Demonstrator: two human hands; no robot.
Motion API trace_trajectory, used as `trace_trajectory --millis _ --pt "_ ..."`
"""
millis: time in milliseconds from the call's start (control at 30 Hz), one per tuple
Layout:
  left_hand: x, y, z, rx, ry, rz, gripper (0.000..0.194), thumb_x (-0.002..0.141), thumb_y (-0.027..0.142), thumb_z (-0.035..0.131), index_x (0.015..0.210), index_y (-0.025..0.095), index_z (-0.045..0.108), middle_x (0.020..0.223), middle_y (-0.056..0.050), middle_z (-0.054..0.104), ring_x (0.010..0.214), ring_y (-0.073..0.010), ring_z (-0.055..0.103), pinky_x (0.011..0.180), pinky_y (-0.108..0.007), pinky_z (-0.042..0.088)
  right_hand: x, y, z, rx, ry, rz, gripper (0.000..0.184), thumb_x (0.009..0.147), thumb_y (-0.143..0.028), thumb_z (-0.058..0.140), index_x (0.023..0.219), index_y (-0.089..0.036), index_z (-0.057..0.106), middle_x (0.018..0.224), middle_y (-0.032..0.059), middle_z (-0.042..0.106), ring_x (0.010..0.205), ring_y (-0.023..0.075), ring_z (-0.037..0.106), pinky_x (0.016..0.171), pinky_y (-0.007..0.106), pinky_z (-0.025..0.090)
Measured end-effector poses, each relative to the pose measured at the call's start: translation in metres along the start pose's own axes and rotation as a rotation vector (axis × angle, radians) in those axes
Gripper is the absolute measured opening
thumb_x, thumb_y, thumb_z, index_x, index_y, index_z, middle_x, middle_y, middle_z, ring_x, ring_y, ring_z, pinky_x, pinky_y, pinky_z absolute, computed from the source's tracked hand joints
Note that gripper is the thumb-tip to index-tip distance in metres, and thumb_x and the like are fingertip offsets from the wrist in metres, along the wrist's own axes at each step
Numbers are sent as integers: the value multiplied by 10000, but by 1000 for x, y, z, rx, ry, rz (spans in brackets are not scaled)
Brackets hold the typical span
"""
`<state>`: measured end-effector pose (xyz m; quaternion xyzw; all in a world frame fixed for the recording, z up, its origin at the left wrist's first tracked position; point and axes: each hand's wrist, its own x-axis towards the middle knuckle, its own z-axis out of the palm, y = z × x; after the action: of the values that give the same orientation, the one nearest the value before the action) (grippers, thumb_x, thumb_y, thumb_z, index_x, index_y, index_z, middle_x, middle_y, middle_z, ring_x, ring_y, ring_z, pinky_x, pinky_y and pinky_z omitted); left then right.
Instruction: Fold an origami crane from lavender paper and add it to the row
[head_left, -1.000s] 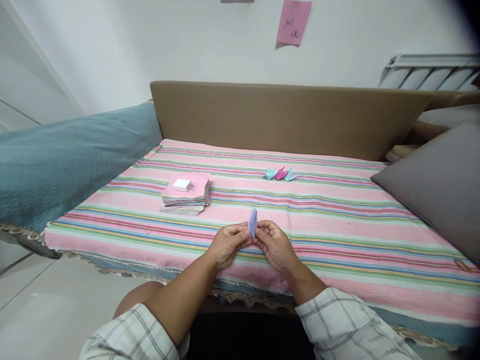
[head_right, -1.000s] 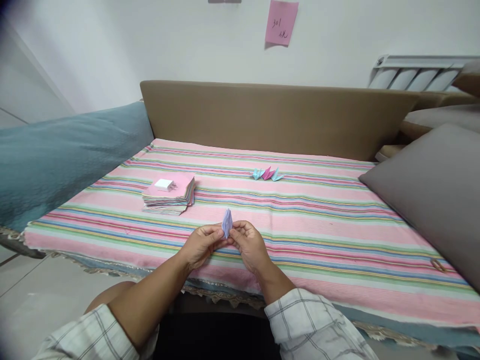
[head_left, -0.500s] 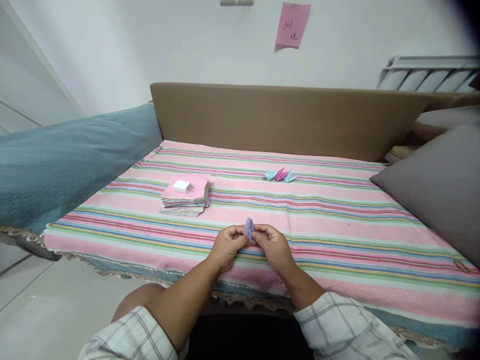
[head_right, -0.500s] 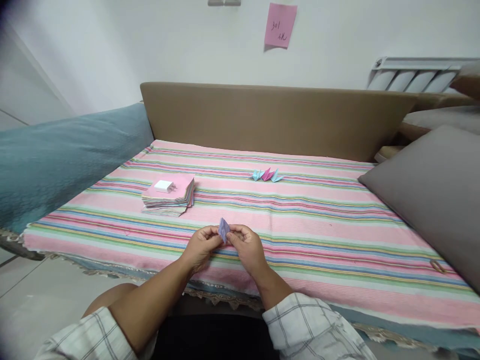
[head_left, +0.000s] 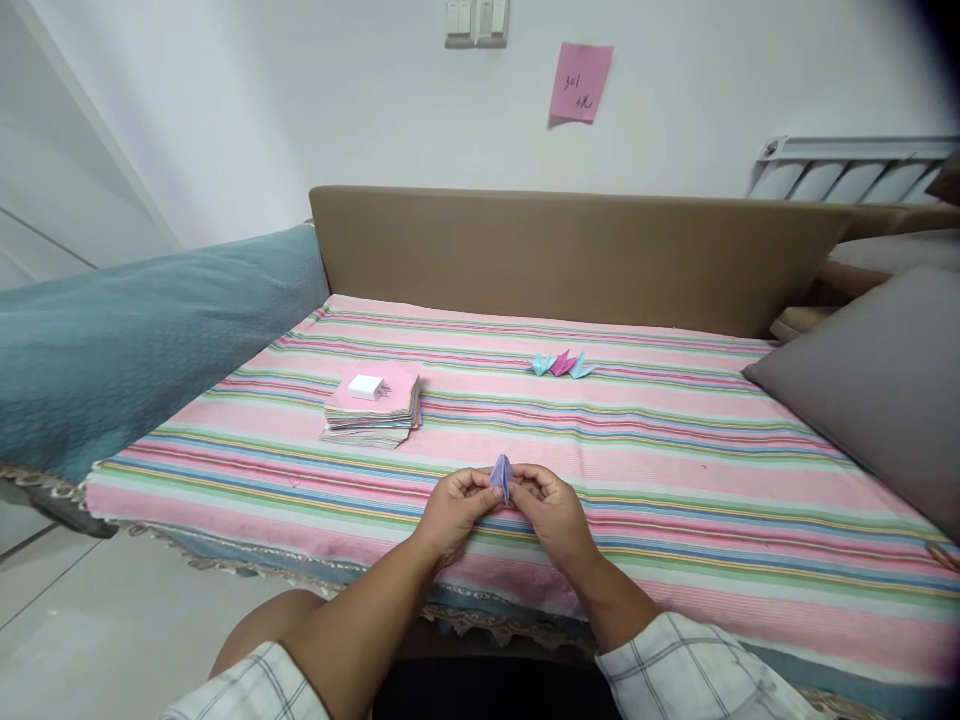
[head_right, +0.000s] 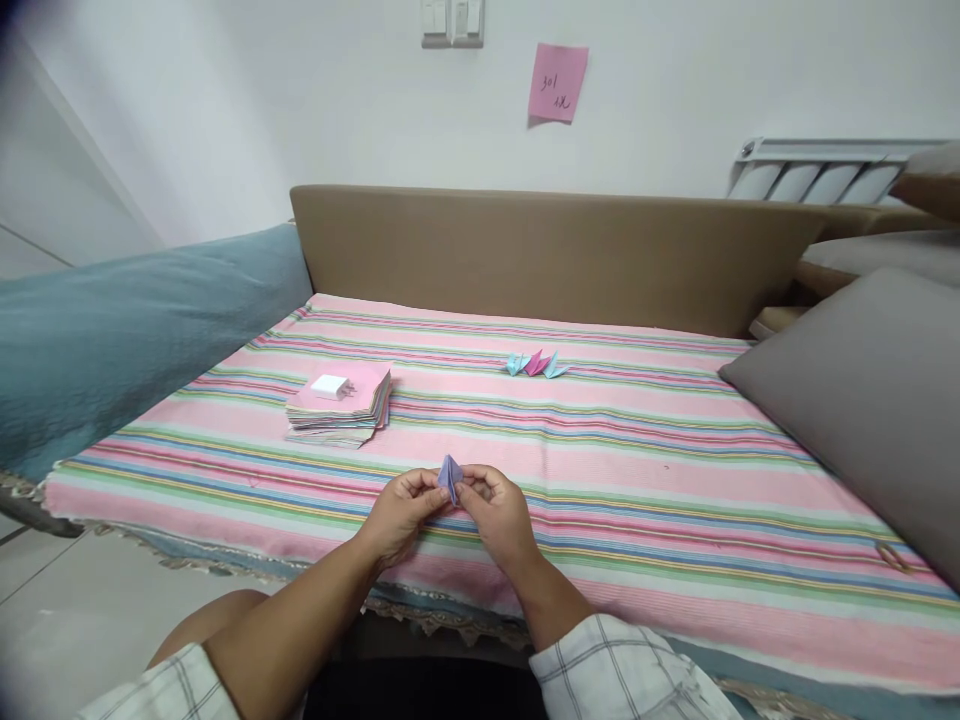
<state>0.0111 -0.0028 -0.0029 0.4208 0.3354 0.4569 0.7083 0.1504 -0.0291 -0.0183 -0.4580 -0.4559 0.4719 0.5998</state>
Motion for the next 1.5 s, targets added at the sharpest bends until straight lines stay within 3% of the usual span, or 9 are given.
trace_trajectory --millis 233,400,600,800,1100,1333,1500 --pt "0 1 2 10 -2 25 294 507 306 836 604 134 618 624 10 634 613 -108 568 678 -249 452 -1 -5 2 38 29 -15 211 678 -320 710 833 -212 616 715 -11 622 637 125 559 619 261 466" --pt "-1 -1 2 17 -33 34 302 524 310 830 603 136 595 654 5 653 612 -110 581 676 -252 458 0 -5 0 82 -57 39 223 690 -327 708 852 -201 620 671 -29 569 593 95 505 570 227 425" --pt "-1 -3 1 -2 -58 32 287 564 299 815 630 133 590 638 8 651 603 -111 594 662 -250 466 -2 -6 2 198 -61 139 241 660 -354 735 781 -192 603 657 -30 575 560 87 494 551 227 423" --pt "-3 -1 3 11 -10 13 298 545 320 820 628 133 603 618 -4 665 592 -127 608 667 -265 478 -2 -9 3 278 -54 180 261 613 -344 772 775 -186 642 678 -24 614 566 85 507 578 233 432" --pt "-1 -6 4 131 193 111 263 524 335 810 600 146 644 602 -4 654 569 -122 572 593 -232 447 -4 -3 6 233 -86 115 285 626 -344 772 838 -194 655 827 23 675 768 154 598 771 317 475" --pt "-2 -9 1 304 169 237 160 588 311 766 633 171 704 789 -55 699 754 -195 626 714 -283 480 -3 2 8 210 -25 71 271 627 -338 770 815 -207 625 782 0 657 748 146 597 757 299 478" --pt "-3 -3 0 434 124 318 75 638 276 739 682 216 733 792 -47 703 796 -209 629 770 -306 481 -2 3 6 225 -31 82 271 687 -374 717 893 -210 656 818 15 670 752 156 603 754 311 488"
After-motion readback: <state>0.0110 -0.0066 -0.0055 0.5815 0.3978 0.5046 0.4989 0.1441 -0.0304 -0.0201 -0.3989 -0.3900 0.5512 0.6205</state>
